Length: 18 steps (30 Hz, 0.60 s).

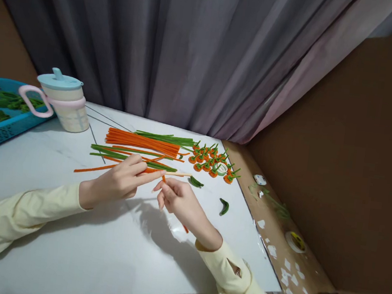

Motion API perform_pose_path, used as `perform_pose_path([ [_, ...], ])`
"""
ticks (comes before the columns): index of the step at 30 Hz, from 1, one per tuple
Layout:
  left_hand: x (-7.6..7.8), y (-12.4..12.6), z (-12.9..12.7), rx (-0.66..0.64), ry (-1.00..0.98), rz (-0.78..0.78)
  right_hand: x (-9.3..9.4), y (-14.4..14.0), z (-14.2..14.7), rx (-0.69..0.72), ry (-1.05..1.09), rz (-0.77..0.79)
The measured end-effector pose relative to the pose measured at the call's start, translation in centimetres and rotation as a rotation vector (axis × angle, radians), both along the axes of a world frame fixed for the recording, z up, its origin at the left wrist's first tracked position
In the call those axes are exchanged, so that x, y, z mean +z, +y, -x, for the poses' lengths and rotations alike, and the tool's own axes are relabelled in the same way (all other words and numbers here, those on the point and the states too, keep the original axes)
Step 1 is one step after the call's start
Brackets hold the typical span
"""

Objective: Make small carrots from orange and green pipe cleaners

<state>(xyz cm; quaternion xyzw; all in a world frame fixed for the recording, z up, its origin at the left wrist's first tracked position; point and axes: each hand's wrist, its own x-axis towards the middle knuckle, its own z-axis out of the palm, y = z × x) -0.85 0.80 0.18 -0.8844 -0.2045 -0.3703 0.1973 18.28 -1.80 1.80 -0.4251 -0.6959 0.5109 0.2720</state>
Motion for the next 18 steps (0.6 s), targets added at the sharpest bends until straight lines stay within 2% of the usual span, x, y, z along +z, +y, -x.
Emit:
perform_pose_path([
  [2,0.2,-0.2,-0.1,0.034,0.049,0.119,0.4,-0.1,-0.5,0.029,-0.355,-0.38],
  [4,0.6,-0.3,-0.2,0.001,0.077,0.387,0.8,-0.1,-1.0,0.121,-0.708,-0.699],
  [6,1.2,-0.3,-0.2,-0.08,0.069,0.705,1.3,0.2,-1.6,0.232,-0.92,-0.852],
  [7,1.5,-0.3,-0.1,-0.113,0.055,0.843,1.5,0.5,-1.9,0.27,-0.935,-0.873],
  [9,2.1,-0.3,0.1,-0.126,0.026,1.049,1.8,1.5,-2.7,0.305,-0.785,-0.824],
  [10,2.4,-0.4,0.2,-0.12,0.008,1.119,1.8,2.1,-3.0,0.327,-0.648,-0.75],
  [14,2.8,-0.5,0.4,-0.193,-0.115,1.282,0.6,3.5,-3.4,0.413,-0.115,-0.247],
  [16,2.5,-0.4,0.4,-0.225,-0.196,1.235,-0.5,3.1,-2.6,0.353,0.117,-0.026],
  [18,2.0,-0.2,0.4,-0.216,-0.242,1.034,-1.6,2.1,-1.4,0.204,0.307,0.101],
])
